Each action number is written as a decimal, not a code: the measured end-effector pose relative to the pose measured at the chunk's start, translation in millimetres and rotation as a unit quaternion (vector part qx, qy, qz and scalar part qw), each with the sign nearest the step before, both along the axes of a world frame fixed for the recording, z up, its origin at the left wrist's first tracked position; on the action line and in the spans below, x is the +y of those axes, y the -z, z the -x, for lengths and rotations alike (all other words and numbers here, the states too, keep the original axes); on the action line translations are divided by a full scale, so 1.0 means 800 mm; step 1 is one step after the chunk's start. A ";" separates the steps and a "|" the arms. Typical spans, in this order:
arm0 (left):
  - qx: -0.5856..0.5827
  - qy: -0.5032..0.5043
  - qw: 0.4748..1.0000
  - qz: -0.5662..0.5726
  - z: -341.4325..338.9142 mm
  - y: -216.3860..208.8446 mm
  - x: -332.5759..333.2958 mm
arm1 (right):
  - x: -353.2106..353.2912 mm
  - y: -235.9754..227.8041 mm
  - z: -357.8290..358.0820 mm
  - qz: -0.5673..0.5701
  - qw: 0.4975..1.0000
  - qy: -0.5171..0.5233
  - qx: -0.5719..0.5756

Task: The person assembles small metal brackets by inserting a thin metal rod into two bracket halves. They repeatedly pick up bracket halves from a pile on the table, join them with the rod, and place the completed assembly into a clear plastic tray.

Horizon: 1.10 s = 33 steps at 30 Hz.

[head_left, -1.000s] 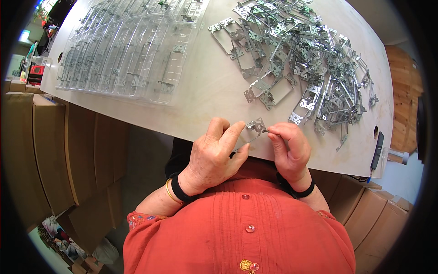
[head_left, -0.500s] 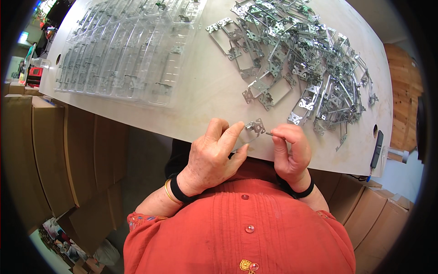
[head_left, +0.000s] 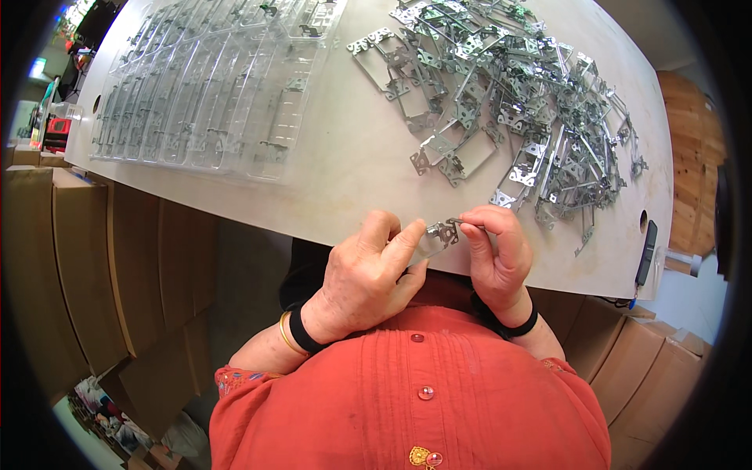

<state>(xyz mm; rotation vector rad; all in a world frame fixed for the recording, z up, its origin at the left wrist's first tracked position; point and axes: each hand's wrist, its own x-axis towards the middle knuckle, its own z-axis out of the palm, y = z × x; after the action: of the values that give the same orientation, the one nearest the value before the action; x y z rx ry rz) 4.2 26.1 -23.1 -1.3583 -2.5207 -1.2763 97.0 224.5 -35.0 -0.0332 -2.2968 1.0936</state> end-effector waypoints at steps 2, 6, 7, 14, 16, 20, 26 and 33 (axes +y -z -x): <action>-0.001 0.000 1.000 0.000 0.000 0.000 0.000 | -0.001 0.000 0.001 -0.002 1.000 -0.002 -0.004; 0.003 0.001 1.000 -0.002 0.000 0.000 0.000 | -0.001 0.000 0.001 -0.005 1.000 -0.002 -0.008; 0.003 0.000 1.000 -0.001 0.000 -0.001 -0.001 | -0.001 -0.001 0.001 -0.011 1.000 -0.001 -0.007; -0.005 0.002 1.000 0.000 0.001 -0.002 0.000 | -0.001 -0.001 0.001 -0.047 0.999 0.001 -0.006; -0.005 0.003 1.000 -0.002 0.001 -0.001 0.000 | -0.001 -0.003 0.001 -0.048 0.999 0.001 -0.007; -0.002 0.001 1.000 -0.003 0.001 0.000 0.001 | 0.000 -0.001 0.002 -0.044 0.999 0.001 -0.006; 0.000 -0.002 1.000 -0.011 0.001 0.002 0.001 | -0.002 -0.003 0.000 -0.012 1.000 -0.006 -0.023; -0.009 0.001 1.000 -0.012 0.001 -0.003 -0.001 | -0.005 -0.006 0.001 -0.048 0.999 0.008 -0.008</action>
<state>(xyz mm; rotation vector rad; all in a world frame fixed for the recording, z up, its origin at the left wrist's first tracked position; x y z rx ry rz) 3.4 25.4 -21.0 -1.3521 -2.5073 -1.3218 96.1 220.9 -30.6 -0.0213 -2.3565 0.9770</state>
